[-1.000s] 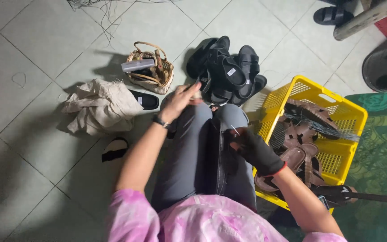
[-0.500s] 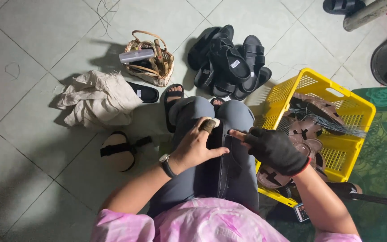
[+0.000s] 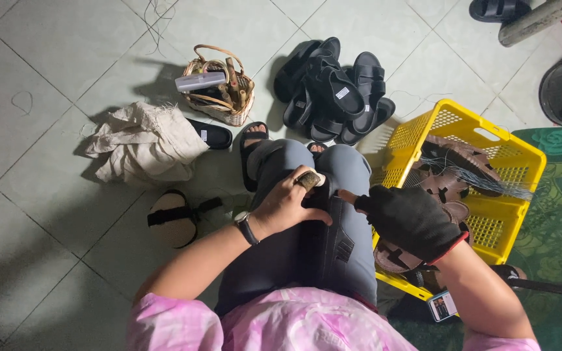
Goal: Hand-sewing a strap onto a black shoe using a needle and thread while sitting on the floor.
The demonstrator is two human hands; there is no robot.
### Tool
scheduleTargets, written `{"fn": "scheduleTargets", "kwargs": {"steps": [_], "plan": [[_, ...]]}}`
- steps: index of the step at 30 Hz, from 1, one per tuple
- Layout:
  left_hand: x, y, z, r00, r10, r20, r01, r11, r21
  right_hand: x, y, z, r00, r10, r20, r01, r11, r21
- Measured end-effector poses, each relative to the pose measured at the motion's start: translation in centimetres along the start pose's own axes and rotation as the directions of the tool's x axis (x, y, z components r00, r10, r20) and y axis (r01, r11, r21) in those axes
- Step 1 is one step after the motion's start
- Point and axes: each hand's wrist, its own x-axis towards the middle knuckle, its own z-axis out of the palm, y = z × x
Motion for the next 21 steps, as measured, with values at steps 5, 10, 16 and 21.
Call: {"fn": "scheduleTargets", "kwargs": {"steps": [5,10,16,21], "plan": [[0.3,-0.2,-0.4,1.0,0.011,-0.005,-0.011,0.998,-0.054,1.1,3.3,3.5,0.919,-0.322,-0.228,0.282,0.94,-0.192],[0.2,-0.3,-0.7,1.0,-0.002,0.011,0.003,0.997,-0.082,2.0,4.3,4.6,0.924,-0.298,-0.24,0.298,0.954,-0.037],[0.4,-0.8,0.1,0.999,0.035,-0.014,-0.036,0.999,-0.035,0.8,1.8,2.2,0.961,-0.21,-0.178,0.191,0.975,-0.117],[0.3,-1.9,1.4,0.996,0.076,-0.049,-0.076,0.997,0.007,0.3,1.0,1.7,0.979,-0.167,-0.115,0.131,0.954,-0.271]]}}
